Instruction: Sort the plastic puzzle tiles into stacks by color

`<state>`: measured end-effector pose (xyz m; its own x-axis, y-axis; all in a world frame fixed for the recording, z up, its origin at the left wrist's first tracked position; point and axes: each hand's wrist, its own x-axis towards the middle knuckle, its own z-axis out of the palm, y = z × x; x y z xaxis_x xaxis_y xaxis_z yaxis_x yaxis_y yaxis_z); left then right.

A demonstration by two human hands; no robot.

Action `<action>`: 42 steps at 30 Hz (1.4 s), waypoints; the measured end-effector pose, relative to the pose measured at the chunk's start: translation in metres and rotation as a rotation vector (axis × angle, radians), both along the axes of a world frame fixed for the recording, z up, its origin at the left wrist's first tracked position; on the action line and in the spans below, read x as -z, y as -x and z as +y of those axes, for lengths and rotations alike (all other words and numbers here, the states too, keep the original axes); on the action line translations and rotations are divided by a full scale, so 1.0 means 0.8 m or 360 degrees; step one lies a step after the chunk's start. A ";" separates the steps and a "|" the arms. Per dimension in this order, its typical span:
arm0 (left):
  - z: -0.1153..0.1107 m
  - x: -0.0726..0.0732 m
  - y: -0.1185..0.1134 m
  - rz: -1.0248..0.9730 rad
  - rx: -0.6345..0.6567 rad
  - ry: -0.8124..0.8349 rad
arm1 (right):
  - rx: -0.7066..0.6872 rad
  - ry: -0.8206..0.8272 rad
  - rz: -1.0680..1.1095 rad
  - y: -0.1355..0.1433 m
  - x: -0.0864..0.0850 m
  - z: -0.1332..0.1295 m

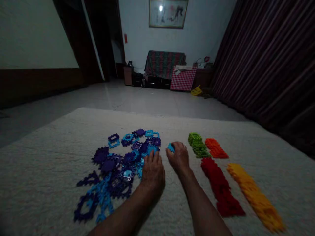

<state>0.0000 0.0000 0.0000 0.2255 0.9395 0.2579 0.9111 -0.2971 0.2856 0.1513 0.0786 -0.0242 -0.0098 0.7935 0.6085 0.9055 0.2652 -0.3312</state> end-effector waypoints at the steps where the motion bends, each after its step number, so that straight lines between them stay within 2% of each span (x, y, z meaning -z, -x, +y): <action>1: -0.002 -0.001 0.001 -0.0029 0.0039 -0.0058 | 0.0026 -0.0034 0.0017 0.000 -0.001 0.001; 5: -0.006 -0.010 0.003 -0.0112 0.0167 -0.0172 | 0.0222 -0.0035 0.0034 0.003 -0.005 0.000; 8: -0.008 -0.017 0.005 -0.0138 0.0236 -0.0140 | 0.0430 0.0095 0.0005 0.008 -0.009 -0.006; 11: -0.008 -0.021 0.007 -0.0165 0.0294 -0.0087 | 0.0504 0.0191 -0.0015 0.012 -0.012 -0.011; 15: -0.007 -0.019 0.007 -0.0197 0.0238 -0.0076 | 0.0450 0.0134 0.0076 0.012 -0.012 -0.002; 18: -0.007 -0.017 0.007 -0.0211 0.0242 -0.0084 | 0.0379 0.0049 0.0091 0.007 -0.010 0.018; 23: -0.006 -0.017 0.007 -0.0219 0.0234 -0.0047 | 0.0378 0.0053 0.0036 -0.007 -0.005 0.047; 34: -0.005 -0.015 0.005 -0.0266 0.0196 -0.0069 | 0.0289 0.0014 0.0034 -0.015 0.003 0.058; 38: -0.003 -0.004 0.004 -0.0290 0.0100 -0.0203 | 0.0271 -0.0098 0.0069 -0.010 -0.006 0.051; 42: 0.001 0.017 0.002 -0.0337 0.0047 -0.0347 | 0.0077 -0.0229 0.0118 0.011 -0.024 0.048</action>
